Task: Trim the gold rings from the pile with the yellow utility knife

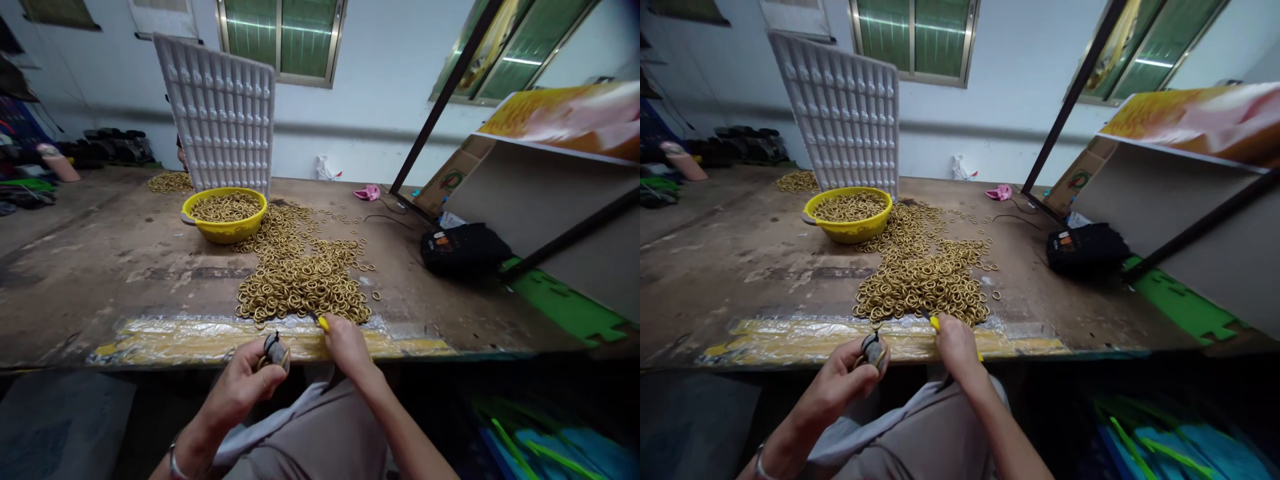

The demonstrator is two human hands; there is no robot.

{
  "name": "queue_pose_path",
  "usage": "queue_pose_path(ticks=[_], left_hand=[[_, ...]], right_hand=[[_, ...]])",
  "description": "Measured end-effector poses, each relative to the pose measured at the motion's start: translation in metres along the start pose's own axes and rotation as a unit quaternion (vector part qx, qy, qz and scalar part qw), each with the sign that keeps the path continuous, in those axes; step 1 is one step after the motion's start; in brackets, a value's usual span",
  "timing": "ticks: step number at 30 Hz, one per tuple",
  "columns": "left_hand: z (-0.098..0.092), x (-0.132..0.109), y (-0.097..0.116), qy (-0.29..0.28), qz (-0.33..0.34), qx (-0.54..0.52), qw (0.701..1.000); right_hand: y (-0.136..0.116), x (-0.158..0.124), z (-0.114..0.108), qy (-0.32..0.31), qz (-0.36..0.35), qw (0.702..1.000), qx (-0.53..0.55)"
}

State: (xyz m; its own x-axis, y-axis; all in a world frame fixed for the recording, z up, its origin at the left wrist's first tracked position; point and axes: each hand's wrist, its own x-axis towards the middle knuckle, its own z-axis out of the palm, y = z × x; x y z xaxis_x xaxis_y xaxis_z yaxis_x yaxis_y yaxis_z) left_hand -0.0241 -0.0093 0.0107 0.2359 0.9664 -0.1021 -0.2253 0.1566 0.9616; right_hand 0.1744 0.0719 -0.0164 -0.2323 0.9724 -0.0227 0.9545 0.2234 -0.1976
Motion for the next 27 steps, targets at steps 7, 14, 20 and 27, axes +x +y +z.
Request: queue_pose_path(ticks=[7, 14, 20, 27], left_hand=[[-0.001, 0.014, -0.018, 0.073, -0.055, -0.141, 0.986], [-0.009, 0.016, -0.028, 0.082, -0.104, -0.237, 0.962], [-0.007, 0.022, -0.033, 0.090, -0.125, -0.230, 0.961], [0.003, 0.029, -0.026, 0.074, -0.074, -0.210, 0.972]], right_hand=[[0.009, 0.015, 0.002, 0.053, -0.027, 0.998, -0.020], [0.001, 0.031, 0.012, 0.025, -0.048, 0.996, -0.068], [-0.005, 0.027, 0.008, 0.104, -0.018, 0.959, 0.263], [-0.040, 0.001, 0.012, -0.108, 0.034, 0.641, 0.759]])
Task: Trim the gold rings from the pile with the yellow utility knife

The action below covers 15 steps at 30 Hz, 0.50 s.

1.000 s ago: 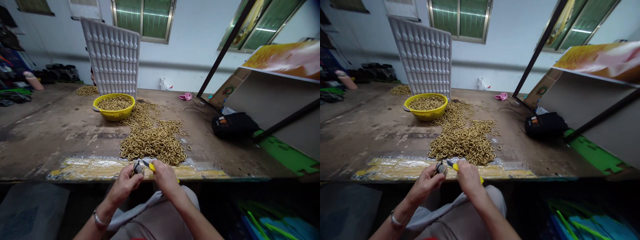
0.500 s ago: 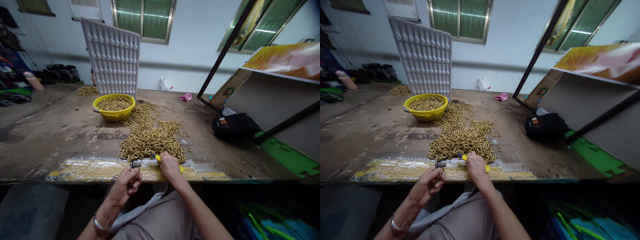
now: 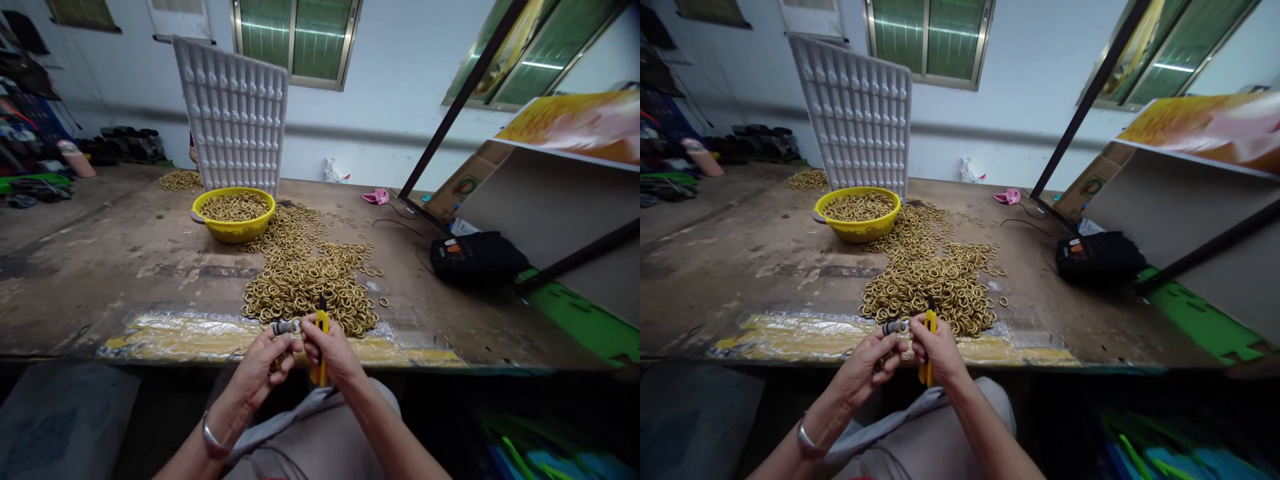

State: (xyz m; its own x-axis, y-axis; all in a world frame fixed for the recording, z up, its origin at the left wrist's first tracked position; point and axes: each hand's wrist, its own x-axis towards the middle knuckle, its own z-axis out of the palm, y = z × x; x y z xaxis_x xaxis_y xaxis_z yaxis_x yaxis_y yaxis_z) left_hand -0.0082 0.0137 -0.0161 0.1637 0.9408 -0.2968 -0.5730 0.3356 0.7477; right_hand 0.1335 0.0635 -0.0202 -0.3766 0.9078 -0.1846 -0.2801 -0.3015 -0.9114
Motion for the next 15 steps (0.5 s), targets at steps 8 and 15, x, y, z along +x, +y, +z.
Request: queue_pose_path(ticks=[8, 15], left_hand=[[-0.001, -0.005, 0.006, -0.017, 0.015, 0.007, 1.000], [-0.004, -0.008, 0.005, 0.054, 0.051, 0.143, 0.987]], right_hand=[[0.005, -0.012, 0.014, -0.003, -0.029, 0.993, -0.114], [-0.012, -0.025, 0.004, -0.019, -0.186, 0.758, -0.625]])
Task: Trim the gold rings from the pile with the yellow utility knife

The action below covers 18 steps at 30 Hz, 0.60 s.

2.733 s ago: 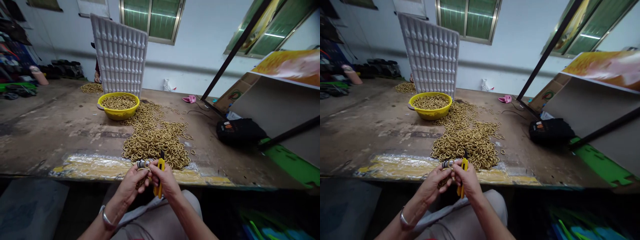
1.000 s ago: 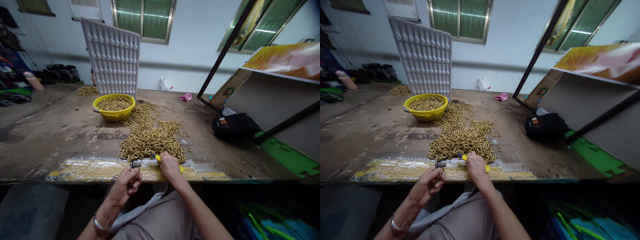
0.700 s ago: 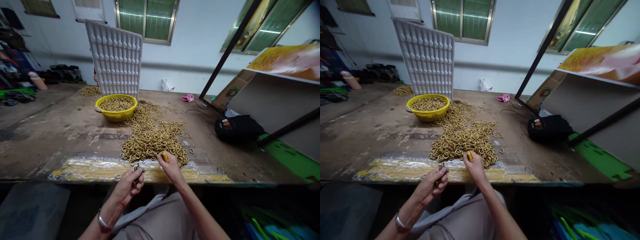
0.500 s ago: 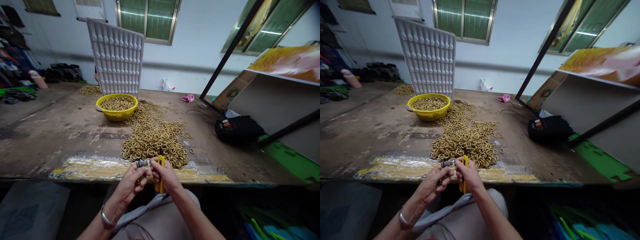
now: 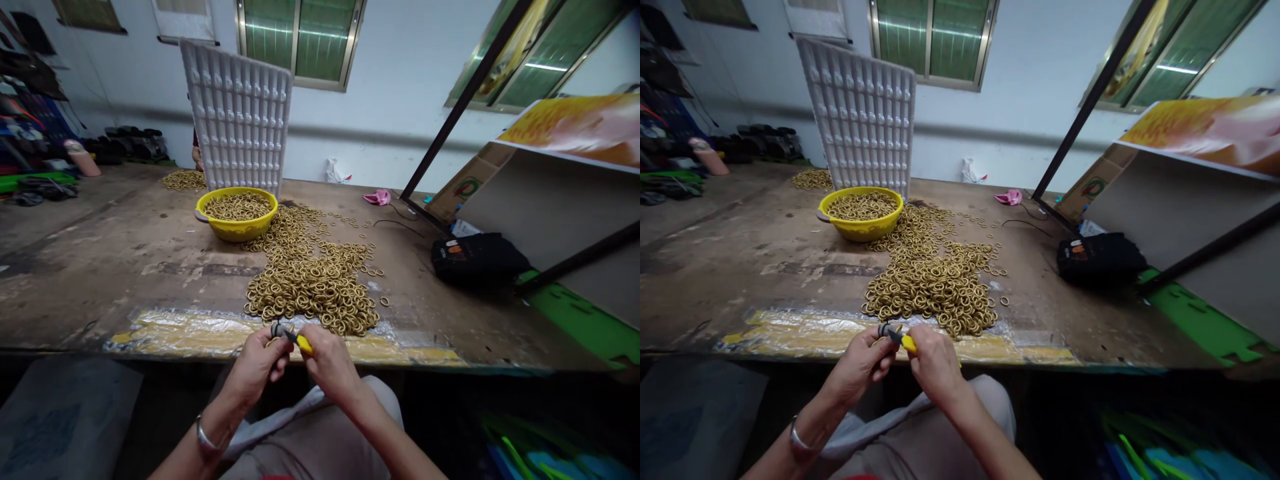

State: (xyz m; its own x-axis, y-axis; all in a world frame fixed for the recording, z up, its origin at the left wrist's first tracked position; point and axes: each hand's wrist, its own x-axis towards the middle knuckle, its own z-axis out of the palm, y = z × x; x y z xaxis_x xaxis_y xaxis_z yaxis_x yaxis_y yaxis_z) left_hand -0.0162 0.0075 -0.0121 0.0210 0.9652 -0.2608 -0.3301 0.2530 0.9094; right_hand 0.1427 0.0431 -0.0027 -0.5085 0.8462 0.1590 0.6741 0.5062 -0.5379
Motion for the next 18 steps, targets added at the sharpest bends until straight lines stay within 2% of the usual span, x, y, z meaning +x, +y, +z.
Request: queue_pose_path(ticks=[3, 9, 11, 14, 16, 18], left_hand=[[-0.001, 0.001, 0.000, 0.014, 0.016, 0.055, 0.998], [-0.001, -0.003, 0.007, 0.019, 0.031, 0.132, 0.991], [-0.001, -0.009, 0.011, 0.010, 0.030, 0.142, 0.989], [-0.003, -0.018, 0.017, -0.024, 0.026, 0.134, 0.990], [-0.005, -0.019, 0.015, -0.040, 0.017, 0.110, 0.993], [-0.007, -0.015, 0.010, -0.040, -0.004, 0.072, 0.997]], right_hand=[[-0.002, -0.002, -0.001, -0.027, 0.014, 0.995, -0.096], [-0.001, 0.001, 0.000, -0.028, 0.012, 0.984, -0.173], [0.012, 0.006, -0.005, -0.028, 0.055, 0.976, -0.210], [0.043, 0.012, -0.019, -0.015, 0.169, 0.954, -0.249], [0.060, 0.014, -0.025, 0.006, 0.178, 0.955, -0.239], [0.068, 0.013, -0.026, 0.008, 0.154, 0.962, -0.223]])
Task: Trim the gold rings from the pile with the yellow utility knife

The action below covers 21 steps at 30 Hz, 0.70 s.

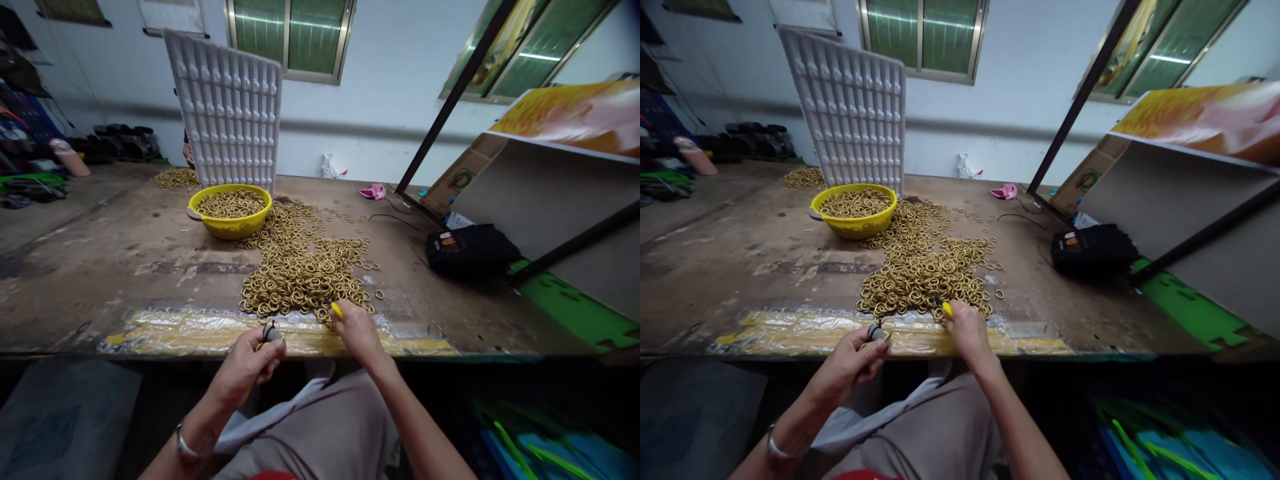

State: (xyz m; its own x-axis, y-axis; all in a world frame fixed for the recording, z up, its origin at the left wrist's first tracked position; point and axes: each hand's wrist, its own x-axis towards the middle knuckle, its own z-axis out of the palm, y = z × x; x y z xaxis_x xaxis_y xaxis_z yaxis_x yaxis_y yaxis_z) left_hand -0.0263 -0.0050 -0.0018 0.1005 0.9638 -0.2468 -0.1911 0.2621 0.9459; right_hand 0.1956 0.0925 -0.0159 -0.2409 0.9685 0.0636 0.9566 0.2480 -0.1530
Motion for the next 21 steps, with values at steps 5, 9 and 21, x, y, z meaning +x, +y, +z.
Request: queue_pose_path(ticks=[5, 9, 21], left_hand=[[0.003, 0.016, -0.017, 0.031, -0.015, -0.085, 0.996], [0.004, 0.017, -0.018, 0.038, -0.005, -0.126, 0.991], [-0.002, 0.027, -0.026, -0.059, -0.081, -0.303, 0.948]], right_hand=[[-0.018, -0.007, 0.016, -0.016, -0.035, 0.999, -0.026], [-0.026, -0.002, 0.026, -0.010, -0.056, 0.996, -0.068], [-0.048, -0.013, -0.007, -0.107, 0.008, 0.789, 0.605]])
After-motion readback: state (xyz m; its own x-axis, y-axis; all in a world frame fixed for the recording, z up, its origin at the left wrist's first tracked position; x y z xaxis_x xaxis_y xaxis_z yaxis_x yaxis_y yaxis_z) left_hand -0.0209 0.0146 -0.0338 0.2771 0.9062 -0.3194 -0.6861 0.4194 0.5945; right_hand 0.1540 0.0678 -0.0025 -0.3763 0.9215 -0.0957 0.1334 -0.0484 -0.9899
